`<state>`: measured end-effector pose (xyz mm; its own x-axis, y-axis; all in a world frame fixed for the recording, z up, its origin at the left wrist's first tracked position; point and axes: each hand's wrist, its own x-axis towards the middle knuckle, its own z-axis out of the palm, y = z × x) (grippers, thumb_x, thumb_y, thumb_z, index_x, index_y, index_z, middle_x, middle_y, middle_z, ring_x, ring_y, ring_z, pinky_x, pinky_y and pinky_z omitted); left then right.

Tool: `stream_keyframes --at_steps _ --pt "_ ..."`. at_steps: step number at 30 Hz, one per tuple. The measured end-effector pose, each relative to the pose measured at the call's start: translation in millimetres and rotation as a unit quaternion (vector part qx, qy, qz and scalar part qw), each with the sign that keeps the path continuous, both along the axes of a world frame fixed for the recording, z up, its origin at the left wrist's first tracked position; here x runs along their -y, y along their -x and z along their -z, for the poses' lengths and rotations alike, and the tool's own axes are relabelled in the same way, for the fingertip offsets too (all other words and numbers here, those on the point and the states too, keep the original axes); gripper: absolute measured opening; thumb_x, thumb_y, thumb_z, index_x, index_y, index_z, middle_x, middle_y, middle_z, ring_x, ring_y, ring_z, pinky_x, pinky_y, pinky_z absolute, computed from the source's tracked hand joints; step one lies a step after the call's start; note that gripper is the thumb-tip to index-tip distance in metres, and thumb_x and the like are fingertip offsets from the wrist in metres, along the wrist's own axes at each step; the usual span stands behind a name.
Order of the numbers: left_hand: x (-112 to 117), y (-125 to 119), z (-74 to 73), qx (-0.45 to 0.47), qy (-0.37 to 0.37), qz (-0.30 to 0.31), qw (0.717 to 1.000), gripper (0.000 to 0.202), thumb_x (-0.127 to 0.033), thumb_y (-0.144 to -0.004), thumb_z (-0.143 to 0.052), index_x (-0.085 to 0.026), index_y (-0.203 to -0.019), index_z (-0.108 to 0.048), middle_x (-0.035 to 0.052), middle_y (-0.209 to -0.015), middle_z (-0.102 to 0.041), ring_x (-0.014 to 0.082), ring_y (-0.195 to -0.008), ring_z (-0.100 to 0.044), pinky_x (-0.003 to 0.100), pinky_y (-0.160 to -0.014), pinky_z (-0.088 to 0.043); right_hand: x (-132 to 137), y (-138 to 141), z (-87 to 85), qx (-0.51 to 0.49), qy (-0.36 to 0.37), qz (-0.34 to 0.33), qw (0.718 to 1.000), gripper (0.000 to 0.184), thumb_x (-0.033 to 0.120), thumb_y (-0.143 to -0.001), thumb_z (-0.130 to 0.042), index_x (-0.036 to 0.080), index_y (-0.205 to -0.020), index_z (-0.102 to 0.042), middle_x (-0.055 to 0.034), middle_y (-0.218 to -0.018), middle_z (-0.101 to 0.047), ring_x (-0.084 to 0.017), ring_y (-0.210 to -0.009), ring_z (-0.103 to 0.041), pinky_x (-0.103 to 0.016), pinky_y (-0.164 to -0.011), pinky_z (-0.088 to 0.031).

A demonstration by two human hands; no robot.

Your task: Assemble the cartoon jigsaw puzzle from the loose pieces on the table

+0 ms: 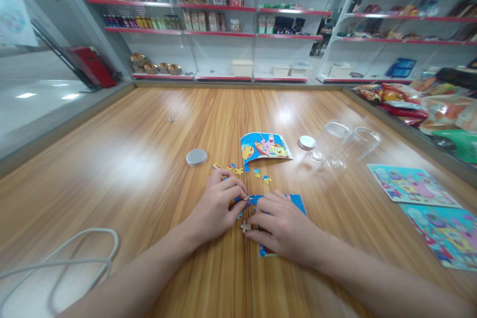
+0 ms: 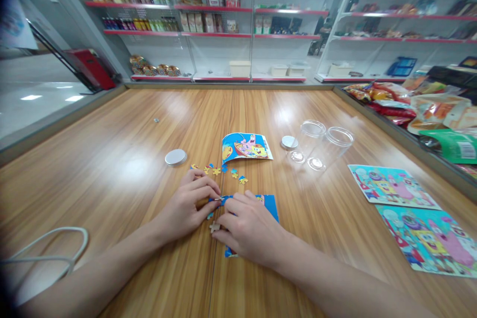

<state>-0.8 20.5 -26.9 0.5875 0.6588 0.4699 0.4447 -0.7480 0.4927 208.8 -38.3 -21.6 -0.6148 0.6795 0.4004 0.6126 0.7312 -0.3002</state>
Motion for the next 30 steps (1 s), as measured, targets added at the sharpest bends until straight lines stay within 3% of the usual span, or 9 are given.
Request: stream_keyframes --at_steps 3,6,9,12,14,18,21,30 --pt "-0.3 0.8 1.4 -0.004 0.003 0.002 1.0 0.013 -0.018 -0.092 -0.063 -0.019 -0.08 -0.067 0.005 -0.095 -0.068 0.0232 -0.101 -0.055 0.049 -0.098 -0.041 -3.7 -1.9 0.1 -0.036 -0.038 0.007 0.999 0.031 0.029 -0.1 -0.056 0.018 -0.071 -0.064 -0.0018 -0.071 -0.057 -0.016 -0.072 -0.05 -0.032 -0.068 -0.034" --pt "-0.4 0.8 0.9 -0.008 -0.002 0.006 1.0 0.012 -0.018 -0.092 -0.063 -0.019 -0.081 -0.067 0.0051 -0.097 -0.067 0.0226 -0.101 -0.056 0.05 -0.099 -0.041 -13.2 -9.8 1.4 -0.096 -0.045 0.106 0.989 0.032 0.026 -0.101 -0.054 0.018 -0.07 -0.06 -0.0024 -0.072 -0.056 -0.016 -0.072 -0.051 -0.032 -0.069 -0.036" --pt "-0.3 -0.1 -1.3 0.003 -0.022 0.008 1.0 0.012 -0.016 -0.092 -0.065 -0.019 -0.081 -0.067 0.0056 -0.1 -0.067 0.0231 -0.104 -0.053 0.049 -0.097 -0.042 -24.5 -20.7 3.1 -0.093 -0.033 0.209 0.973 0.033 0.027 -0.1 -0.055 0.018 -0.068 -0.056 -0.0021 -0.07 -0.055 -0.016 -0.07 -0.051 -0.032 -0.069 -0.035" --pt "0.4 -0.5 -4.0 0.031 -0.045 0.001 0.999 0.014 -0.015 -0.091 -0.066 -0.018 -0.078 -0.066 0.0053 -0.102 -0.067 0.0232 -0.105 -0.051 0.047 -0.096 -0.043 -28.1 -25.3 1.7 -0.061 -0.026 0.246 0.967 0.038 0.028 -0.101 -0.053 0.019 -0.064 -0.052 -0.0018 -0.066 -0.054 -0.016 -0.066 -0.049 -0.033 -0.067 -0.033" --pt "1.7 0.3 -5.0 0.045 -0.066 0.003 0.997 0.016 -0.013 -0.09 -0.066 -0.018 -0.076 -0.064 0.0051 -0.104 -0.066 0.0232 -0.107 -0.049 0.046 -0.098 -0.043 -24.5 -22.7 -1.4 -0.062 -0.028 0.226 0.972 0.036 0.029 -0.101 -0.053 0.018 -0.067 -0.056 -0.0027 -0.068 -0.057 -0.017 -0.069 -0.05 -0.034 -0.069 -0.033" --pt "6.4 3.4 -4.7 0.051 -0.138 0.042 0.988 0.016 -0.006 -0.086 -0.068 -0.02 -0.078 -0.065 0.0043 -0.111 -0.064 0.0243 -0.111 -0.046 0.046 -0.1 -0.042 -12.3 -12.0 -6.0 -0.101 0.014 0.099 0.99 0.021 0.037 -0.098 -0.061 0.018 -0.092 -0.068 -0.0041 -0.08 -0.064 -0.019 -0.078 -0.055 -0.033 -0.072 -0.037" --pt "9.4 4.4 -5.0 0.055 -0.173 0.061 0.981 0.018 -0.005 -0.085 -0.069 -0.022 -0.081 -0.067 0.0038 -0.115 -0.062 0.0245 -0.113 -0.045 0.045 -0.1 -0.043 -8.8 -8.3 -5.0 -0.112 0.023 0.041 0.993 0.025 0.041 -0.097 -0.062 0.017 -0.1 -0.069 -0.0051 -0.083 -0.064 -0.019 -0.08 -0.055 -0.032 -0.071 -0.039" --pt "7.6 1.7 -9.7 0.054 -0.146 0.035 0.987 0.017 -0.022 -0.085 -0.076 -0.023 -0.1 -0.068 0.0075 -0.116 -0.062 0.0251 -0.111 -0.05 0.046 -0.102 -0.041 -12.5 -11.5 -4.6 -0.124 -0.057 0.052 0.989 0.033 0.05 -0.094 -0.065 0.017 -0.092 -0.068 -0.0038 -0.075 -0.061 -0.018 -0.075 -0.055 -0.033 -0.07 -0.039"
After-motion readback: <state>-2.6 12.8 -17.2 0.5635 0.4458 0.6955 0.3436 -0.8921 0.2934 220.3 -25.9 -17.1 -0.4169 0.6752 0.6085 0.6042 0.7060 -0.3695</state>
